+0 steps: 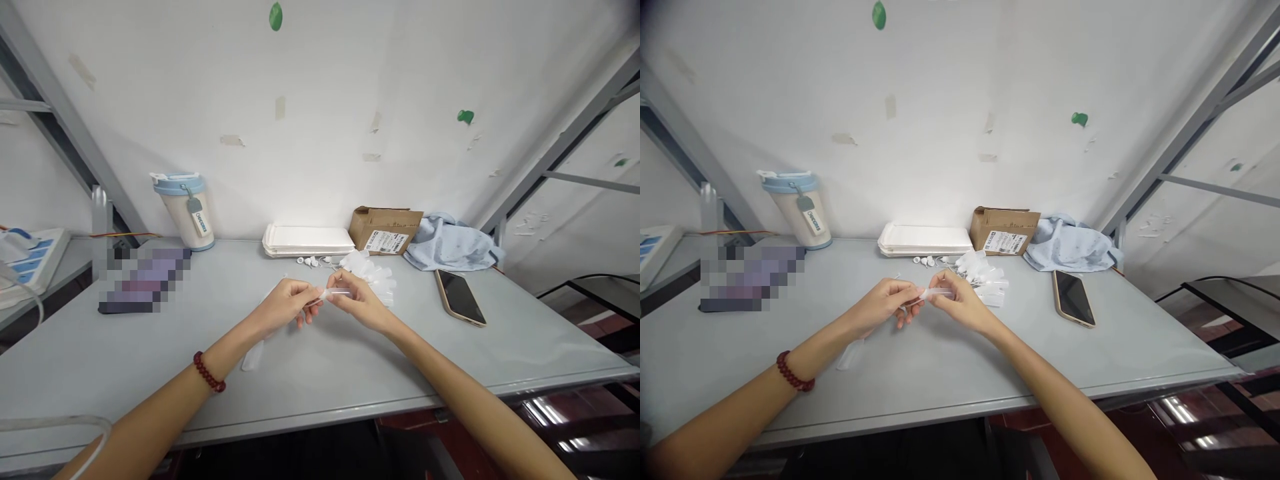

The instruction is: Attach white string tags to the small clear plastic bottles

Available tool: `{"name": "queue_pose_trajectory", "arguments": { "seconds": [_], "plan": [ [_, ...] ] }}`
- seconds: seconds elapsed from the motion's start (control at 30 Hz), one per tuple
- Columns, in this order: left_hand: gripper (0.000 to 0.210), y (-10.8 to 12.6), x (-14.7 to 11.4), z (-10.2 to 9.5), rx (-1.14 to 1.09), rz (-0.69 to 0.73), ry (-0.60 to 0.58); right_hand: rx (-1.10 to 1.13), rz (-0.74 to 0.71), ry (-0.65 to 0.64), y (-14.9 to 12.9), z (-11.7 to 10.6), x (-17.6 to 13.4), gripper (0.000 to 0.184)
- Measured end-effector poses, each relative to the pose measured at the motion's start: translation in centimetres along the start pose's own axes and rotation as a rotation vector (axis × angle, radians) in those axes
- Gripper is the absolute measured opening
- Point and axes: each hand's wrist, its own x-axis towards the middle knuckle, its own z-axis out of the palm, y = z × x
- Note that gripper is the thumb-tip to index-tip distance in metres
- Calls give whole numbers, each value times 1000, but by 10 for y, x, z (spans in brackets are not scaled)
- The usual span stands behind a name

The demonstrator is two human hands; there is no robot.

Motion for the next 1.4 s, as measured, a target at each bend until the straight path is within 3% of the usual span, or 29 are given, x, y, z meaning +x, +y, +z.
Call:
{"name": "queue_pose_trajectory", "arguments": {
  "seconds": [0.27,0.9,1.2,1.4],
  "plan": [
    [37,0,-1,3,3,11,-10,-2,-4,22,3,-2,0,4],
    [38,-1,-3,3,-57,25,-103,60,68,1,-5,-2,-2,13],
    [35,3,-3,3,-123,-44,-150,174,61,-21,-3,-3,-2,15],
    [34,1,-4,6,-142,-38,-142,223,52,-7,0,0,-1,26]
  ]
}}
